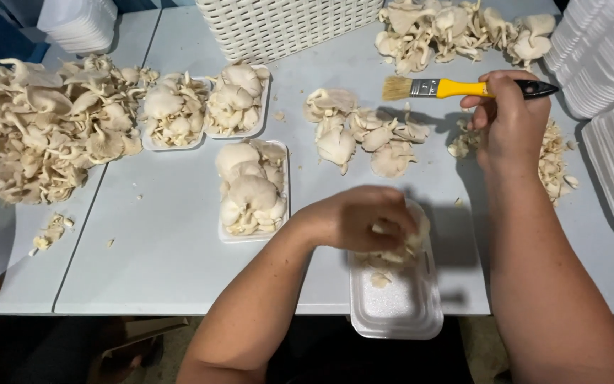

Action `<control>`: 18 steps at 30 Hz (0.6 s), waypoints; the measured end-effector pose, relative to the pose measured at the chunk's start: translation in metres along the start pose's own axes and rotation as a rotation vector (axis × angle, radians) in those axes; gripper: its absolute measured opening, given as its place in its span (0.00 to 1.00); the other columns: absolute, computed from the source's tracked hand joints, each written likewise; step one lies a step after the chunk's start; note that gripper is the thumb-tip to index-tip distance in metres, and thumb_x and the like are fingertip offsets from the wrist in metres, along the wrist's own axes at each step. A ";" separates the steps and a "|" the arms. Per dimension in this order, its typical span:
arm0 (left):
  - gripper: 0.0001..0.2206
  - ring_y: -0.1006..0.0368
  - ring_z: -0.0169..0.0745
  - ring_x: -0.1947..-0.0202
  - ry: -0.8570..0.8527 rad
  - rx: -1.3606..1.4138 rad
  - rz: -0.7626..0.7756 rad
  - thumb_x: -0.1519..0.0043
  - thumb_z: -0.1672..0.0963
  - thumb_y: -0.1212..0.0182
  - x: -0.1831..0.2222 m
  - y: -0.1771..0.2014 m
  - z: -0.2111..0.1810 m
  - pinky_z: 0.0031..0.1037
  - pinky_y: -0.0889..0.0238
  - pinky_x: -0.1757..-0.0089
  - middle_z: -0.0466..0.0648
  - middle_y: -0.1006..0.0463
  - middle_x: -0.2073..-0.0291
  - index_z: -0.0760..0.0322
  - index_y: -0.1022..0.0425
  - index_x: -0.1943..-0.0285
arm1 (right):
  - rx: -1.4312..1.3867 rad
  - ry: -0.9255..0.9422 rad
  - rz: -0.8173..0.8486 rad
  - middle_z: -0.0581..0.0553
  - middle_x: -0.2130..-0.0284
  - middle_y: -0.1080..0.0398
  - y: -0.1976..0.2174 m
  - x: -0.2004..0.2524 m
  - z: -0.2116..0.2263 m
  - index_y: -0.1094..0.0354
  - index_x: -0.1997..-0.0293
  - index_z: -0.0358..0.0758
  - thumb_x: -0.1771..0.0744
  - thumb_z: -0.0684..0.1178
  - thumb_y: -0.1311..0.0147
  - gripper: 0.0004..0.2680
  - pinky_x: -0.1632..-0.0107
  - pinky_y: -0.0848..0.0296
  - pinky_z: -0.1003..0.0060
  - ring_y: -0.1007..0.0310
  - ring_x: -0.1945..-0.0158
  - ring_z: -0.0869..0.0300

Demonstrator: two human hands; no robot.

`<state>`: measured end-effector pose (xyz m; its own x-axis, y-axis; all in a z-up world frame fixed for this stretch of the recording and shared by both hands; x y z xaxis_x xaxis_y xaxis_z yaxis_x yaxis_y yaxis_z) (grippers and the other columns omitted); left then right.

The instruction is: Cleaning oyster mushrooms with a brush and packing them into styrofoam trays for sale.

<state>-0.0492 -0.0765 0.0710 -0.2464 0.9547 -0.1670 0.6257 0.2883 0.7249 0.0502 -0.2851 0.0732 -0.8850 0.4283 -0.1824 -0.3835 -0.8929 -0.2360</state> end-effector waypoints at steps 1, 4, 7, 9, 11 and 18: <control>0.06 0.22 0.37 0.72 0.000 -0.001 -0.001 0.39 0.59 0.37 0.002 -0.006 0.007 0.27 0.32 0.70 0.43 0.16 0.68 0.61 0.17 0.57 | 0.000 0.001 0.002 0.41 0.77 0.27 0.000 0.000 0.000 0.31 0.59 0.40 0.32 0.47 0.49 0.04 0.77 0.37 0.73 0.37 0.83 0.66; 0.11 0.22 0.41 0.57 0.127 0.047 0.016 0.41 0.58 0.33 0.006 -0.019 0.025 0.28 0.28 0.58 0.45 0.24 0.56 0.59 0.17 0.50 | 0.007 -0.008 -0.008 0.41 0.76 0.27 0.000 -0.001 -0.001 0.31 0.59 0.41 0.31 0.47 0.50 0.04 0.77 0.37 0.73 0.39 0.84 0.66; 0.14 0.23 0.42 0.52 0.222 0.037 0.105 0.41 0.61 0.38 0.005 -0.024 0.028 0.31 0.29 0.55 0.46 0.22 0.52 0.56 0.17 0.48 | 0.006 -0.007 -0.005 0.41 0.76 0.26 0.001 -0.002 -0.003 0.31 0.59 0.41 0.32 0.46 0.50 0.04 0.77 0.38 0.73 0.41 0.85 0.67; 0.12 0.24 0.42 0.49 0.168 0.009 0.107 0.41 0.59 0.36 0.005 -0.029 0.030 0.33 0.30 0.50 0.44 0.18 0.52 0.55 0.17 0.50 | 0.014 0.016 0.001 0.41 0.76 0.26 0.000 -0.002 -0.005 0.31 0.60 0.41 0.32 0.47 0.49 0.04 0.77 0.38 0.72 0.41 0.85 0.66; 0.09 0.21 0.39 0.57 0.081 0.023 0.075 0.39 0.59 0.38 0.005 -0.011 0.015 0.31 0.28 0.57 0.43 0.16 0.56 0.56 0.17 0.51 | 0.012 0.052 0.008 0.41 0.76 0.26 0.001 -0.002 -0.002 0.31 0.59 0.40 0.31 0.47 0.49 0.04 0.79 0.40 0.73 0.40 0.84 0.66; 0.08 0.26 0.31 0.60 0.275 0.205 -0.337 0.34 0.57 0.40 0.035 0.040 0.028 0.23 0.32 0.59 0.42 0.21 0.59 0.56 0.19 0.50 | 0.120 0.751 -0.074 0.39 0.59 0.32 0.021 0.041 0.071 0.31 0.59 0.32 0.29 0.38 0.51 0.04 0.66 0.30 0.65 0.30 0.57 0.54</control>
<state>-0.0125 -0.0296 0.0756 -0.6300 0.7584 -0.1670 0.6034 0.6134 0.5095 -0.0133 -0.2964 0.1284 -0.4554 0.4286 -0.7803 -0.4989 -0.8488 -0.1750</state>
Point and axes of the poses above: each hand's wrist, its own x-axis away from the middle knuckle, its own y-axis out of the back of the hand, z = x × y, the point moved 6 cm from there along -x, towards the middle knuckle
